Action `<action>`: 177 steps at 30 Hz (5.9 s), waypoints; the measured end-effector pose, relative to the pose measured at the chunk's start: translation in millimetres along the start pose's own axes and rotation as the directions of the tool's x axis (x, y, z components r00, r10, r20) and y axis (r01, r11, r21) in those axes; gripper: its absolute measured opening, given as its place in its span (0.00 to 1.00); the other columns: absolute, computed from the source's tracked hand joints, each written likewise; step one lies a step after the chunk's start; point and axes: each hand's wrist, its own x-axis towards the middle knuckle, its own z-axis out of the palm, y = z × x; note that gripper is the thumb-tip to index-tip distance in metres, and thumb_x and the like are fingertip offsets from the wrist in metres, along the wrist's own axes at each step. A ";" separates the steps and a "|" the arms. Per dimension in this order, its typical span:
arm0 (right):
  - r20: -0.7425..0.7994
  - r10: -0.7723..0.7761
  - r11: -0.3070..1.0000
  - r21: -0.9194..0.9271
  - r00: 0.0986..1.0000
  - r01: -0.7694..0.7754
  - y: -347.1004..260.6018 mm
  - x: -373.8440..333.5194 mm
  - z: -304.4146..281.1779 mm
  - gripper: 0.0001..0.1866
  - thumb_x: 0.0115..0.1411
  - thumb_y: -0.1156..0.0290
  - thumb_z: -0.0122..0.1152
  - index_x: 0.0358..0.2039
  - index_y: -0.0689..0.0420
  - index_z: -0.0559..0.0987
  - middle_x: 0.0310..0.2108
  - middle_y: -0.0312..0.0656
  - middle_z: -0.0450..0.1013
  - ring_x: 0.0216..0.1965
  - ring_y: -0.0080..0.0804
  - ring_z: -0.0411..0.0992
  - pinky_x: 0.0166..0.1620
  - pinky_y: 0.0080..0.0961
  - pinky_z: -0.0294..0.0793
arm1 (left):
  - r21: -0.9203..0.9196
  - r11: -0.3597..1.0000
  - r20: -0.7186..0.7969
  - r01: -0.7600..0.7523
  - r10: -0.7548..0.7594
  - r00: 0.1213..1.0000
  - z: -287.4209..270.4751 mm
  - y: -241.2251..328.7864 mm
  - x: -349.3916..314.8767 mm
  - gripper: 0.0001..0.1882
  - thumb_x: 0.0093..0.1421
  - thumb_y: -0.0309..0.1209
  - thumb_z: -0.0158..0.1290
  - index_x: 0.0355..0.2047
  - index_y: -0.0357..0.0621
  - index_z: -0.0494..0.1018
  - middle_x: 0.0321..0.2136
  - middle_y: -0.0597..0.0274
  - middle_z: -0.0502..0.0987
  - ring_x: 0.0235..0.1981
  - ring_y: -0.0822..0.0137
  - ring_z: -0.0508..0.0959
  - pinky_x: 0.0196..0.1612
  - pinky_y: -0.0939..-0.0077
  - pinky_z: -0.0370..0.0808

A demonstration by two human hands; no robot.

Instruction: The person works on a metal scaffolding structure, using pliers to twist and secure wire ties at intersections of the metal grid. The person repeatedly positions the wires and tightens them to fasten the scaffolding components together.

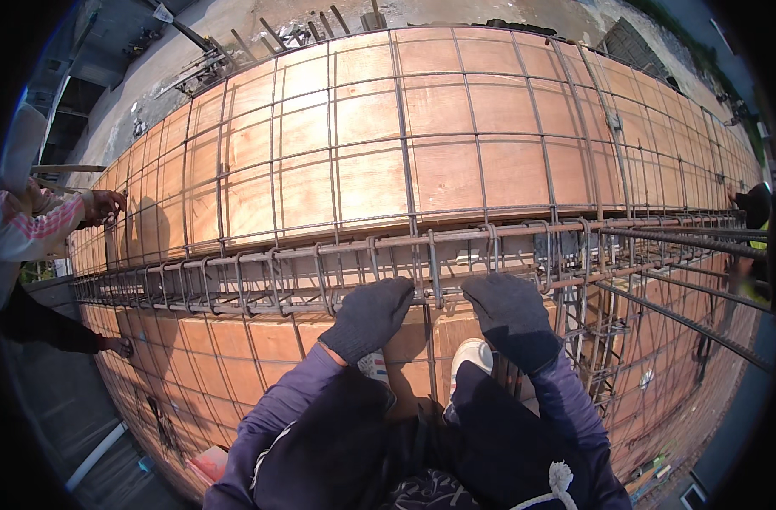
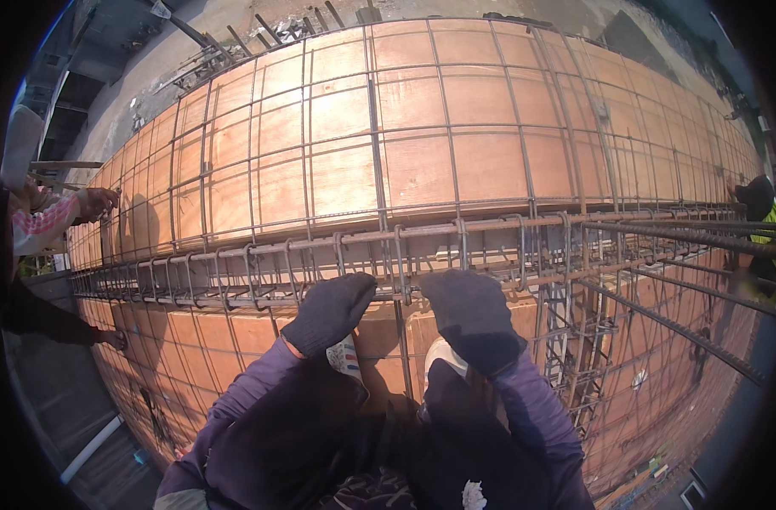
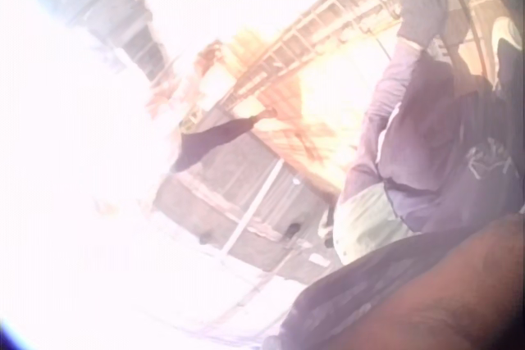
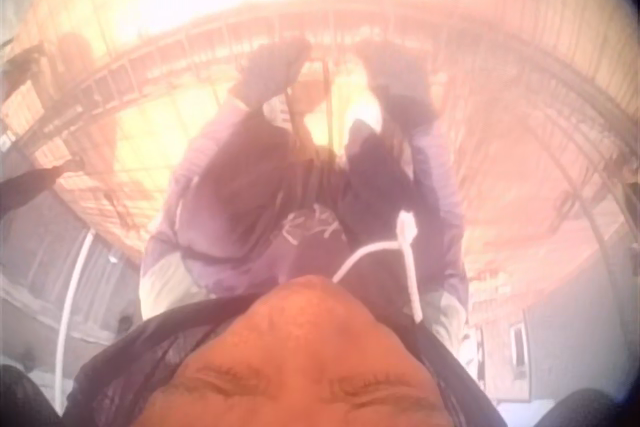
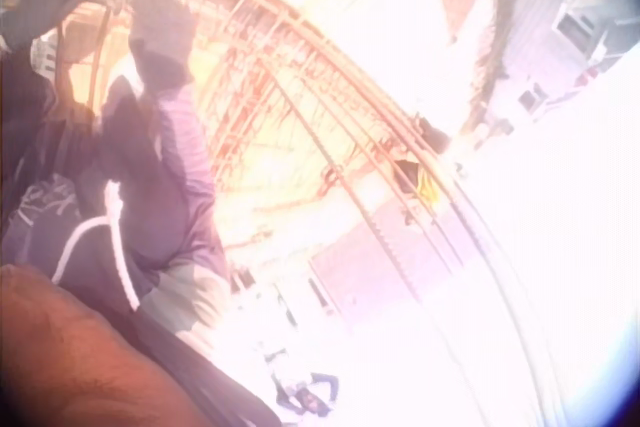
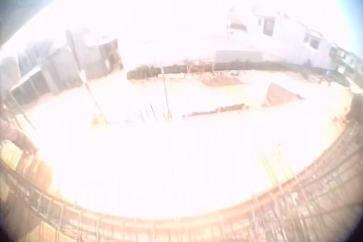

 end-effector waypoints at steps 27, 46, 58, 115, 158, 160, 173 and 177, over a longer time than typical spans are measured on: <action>0.210 0.199 0.409 0.870 0.957 -0.276 -25.7 -83.1 149.5 0.24 0.69 0.69 0.60 0.63 0.62 0.74 0.60 0.49 0.74 0.62 0.40 0.73 0.65 0.34 0.71 | -0.545 0.751 -0.024 0.373 -0.459 0.888 22.7 -14.0 0.8 0.17 0.69 0.39 0.53 0.36 0.36 0.81 0.27 0.51 0.81 0.28 0.58 0.82 0.36 0.62 0.78; 0.457 0.456 0.732 0.295 0.764 -0.614 -66.2 17.0 34.2 0.26 0.67 0.48 0.62 0.55 0.55 0.78 0.42 0.52 0.81 0.44 0.55 0.81 0.47 0.46 0.79 | -0.706 0.663 0.147 0.247 -0.204 0.968 -12.7 5.5 1.9 0.20 0.71 0.42 0.57 0.45 0.34 0.83 0.32 0.62 0.82 0.34 0.74 0.79 0.41 0.74 0.77; 0.092 -0.136 0.989 -0.043 0.986 0.140 -23.4 -9.8 91.9 0.16 0.60 0.74 0.59 0.50 0.58 0.80 0.39 0.49 0.77 0.38 0.47 0.79 0.37 0.41 0.79 | -0.629 0.771 0.003 0.095 -0.120 0.993 -8.3 8.4 4.5 0.16 0.70 0.40 0.57 0.43 0.37 0.84 0.34 0.56 0.86 0.38 0.68 0.84 0.44 0.69 0.80; 0.121 0.389 0.920 -0.093 0.913 -0.380 59.7 102.7 63.0 0.13 0.69 0.63 0.53 0.40 0.62 0.75 0.31 0.58 0.79 0.36 0.58 0.80 0.41 0.52 0.77 | 0.019 0.907 -0.197 0.420 -0.409 0.891 -9.2 -77.9 253.5 0.24 0.58 0.43 0.56 0.41 0.30 0.82 0.39 0.34 0.84 0.43 0.41 0.85 0.47 0.52 0.81; 0.684 0.199 0.952 0.034 0.702 -0.303 93.7 147.4 7.8 0.18 0.68 0.58 0.53 0.39 0.59 0.84 0.36 0.48 0.82 0.36 0.45 0.79 0.47 0.42 0.77 | -0.314 0.887 -0.055 0.340 -0.374 0.926 -22.3 -99.3 244.5 0.22 0.54 0.40 0.60 0.35 0.26 0.82 0.25 0.46 0.83 0.27 0.61 0.81 0.32 0.64 0.78; 0.591 -0.015 0.988 0.133 0.806 -0.079 96.4 148.7 5.7 0.18 0.68 0.58 0.54 0.40 0.58 0.84 0.36 0.48 0.82 0.36 0.45 0.79 0.47 0.42 0.78 | -0.328 0.885 -0.068 0.332 -0.372 0.926 -21.7 -100.1 244.3 0.22 0.54 0.39 0.60 0.35 0.26 0.82 0.25 0.47 0.83 0.26 0.61 0.81 0.32 0.64 0.77; 0.297 0.130 0.964 -0.263 0.946 -0.050 91.3 123.2 49.0 0.09 0.62 0.71 0.55 0.40 0.50 0.82 0.36 0.45 0.82 0.42 0.49 0.81 0.43 0.47 0.79 | -0.323 0.869 -0.024 0.375 -0.403 0.915 -24.3 -94.7 244.9 0.22 0.58 0.40 0.60 0.37 0.28 0.82 0.27 0.51 0.83 0.27 0.64 0.80 0.33 0.66 0.77; 0.179 0.109 0.900 -0.436 0.978 -0.020 103.5 126.9 54.9 0.08 0.63 0.69 0.57 0.41 0.46 0.82 0.34 0.40 0.80 0.42 0.44 0.80 0.49 0.47 0.74 | -0.382 0.840 0.012 0.385 -0.412 0.911 -24.6 -97.1 243.5 0.23 0.59 0.41 0.60 0.40 0.28 0.83 0.29 0.50 0.83 0.30 0.64 0.81 0.35 0.67 0.78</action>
